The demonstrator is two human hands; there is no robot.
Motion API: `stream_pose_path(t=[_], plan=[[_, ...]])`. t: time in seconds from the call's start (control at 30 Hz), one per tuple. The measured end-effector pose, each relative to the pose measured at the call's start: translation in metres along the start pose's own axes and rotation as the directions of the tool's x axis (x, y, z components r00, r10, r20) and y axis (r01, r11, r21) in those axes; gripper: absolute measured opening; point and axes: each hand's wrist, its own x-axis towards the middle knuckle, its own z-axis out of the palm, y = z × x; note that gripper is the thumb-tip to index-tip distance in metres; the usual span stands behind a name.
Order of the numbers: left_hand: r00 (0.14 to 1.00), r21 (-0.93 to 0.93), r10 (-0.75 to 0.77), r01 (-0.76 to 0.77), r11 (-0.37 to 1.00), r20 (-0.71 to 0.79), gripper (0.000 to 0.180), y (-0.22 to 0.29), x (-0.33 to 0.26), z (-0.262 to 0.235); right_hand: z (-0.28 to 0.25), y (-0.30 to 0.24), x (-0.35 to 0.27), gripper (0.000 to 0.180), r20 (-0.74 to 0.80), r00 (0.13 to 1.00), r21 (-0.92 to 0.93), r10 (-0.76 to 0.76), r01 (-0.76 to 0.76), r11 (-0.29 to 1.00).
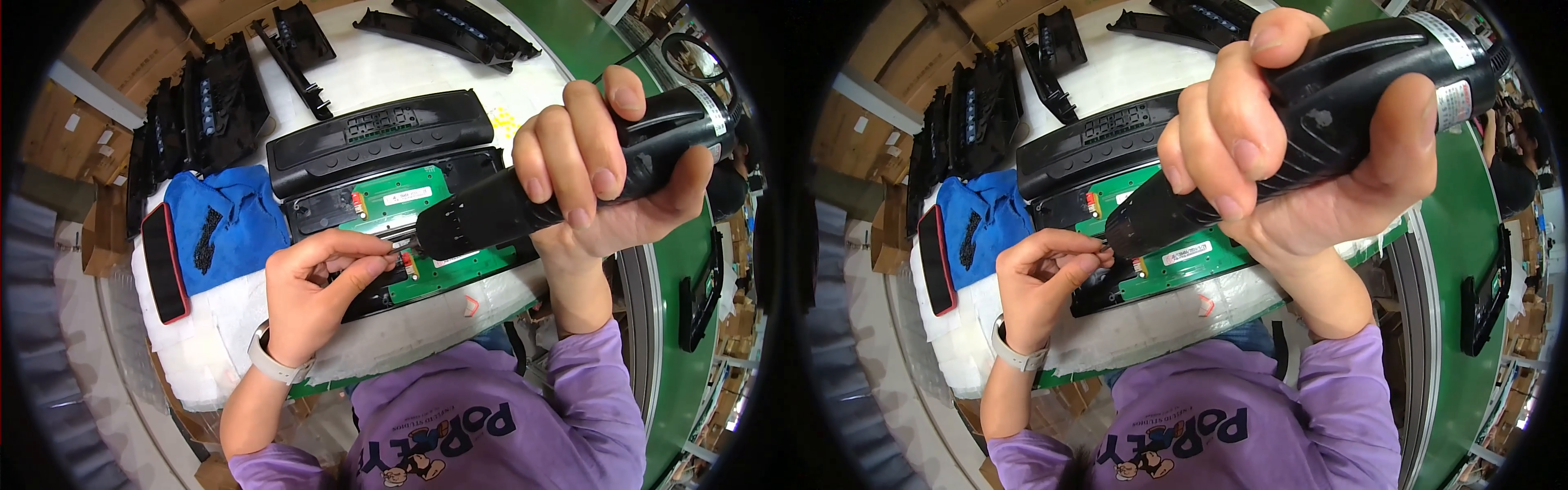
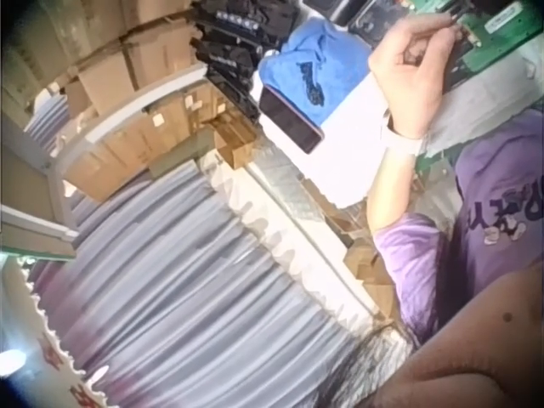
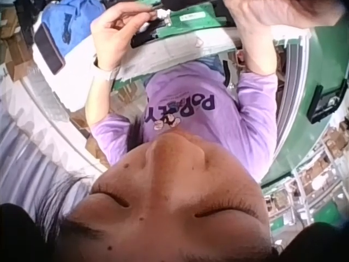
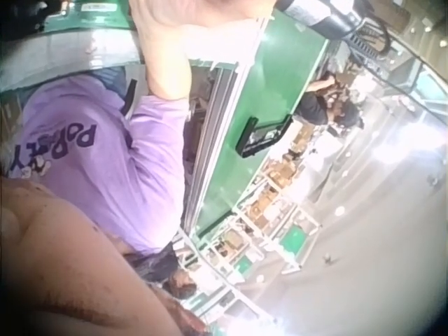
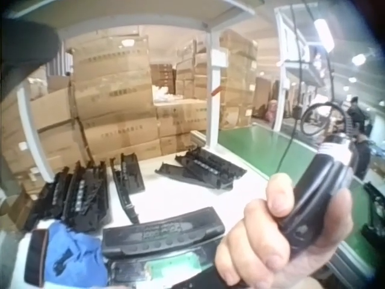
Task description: Assembling electronic circuit boards onto plastic housing components using an electric screwdriver.
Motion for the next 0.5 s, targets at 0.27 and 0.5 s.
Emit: stream_pose_path(t=[0.27,0.5], plan=[[0.998,0.001,-0.056,0.056,0.998,-0.008,0.015,-0.001,-0.001,0.0,0.007,0.004,-0.002,0.05,-0.11,0.993,-0.115,0.044,-0.057,0.992],[0.997,-0.043,-0.033,0.029,0.999,-0.073,0.018,-0.001,-0.004,-0.008,0.021,0.011,0.017,0.051,-0.151,0.984,-0.193,0.096,-0.124,0.973]])
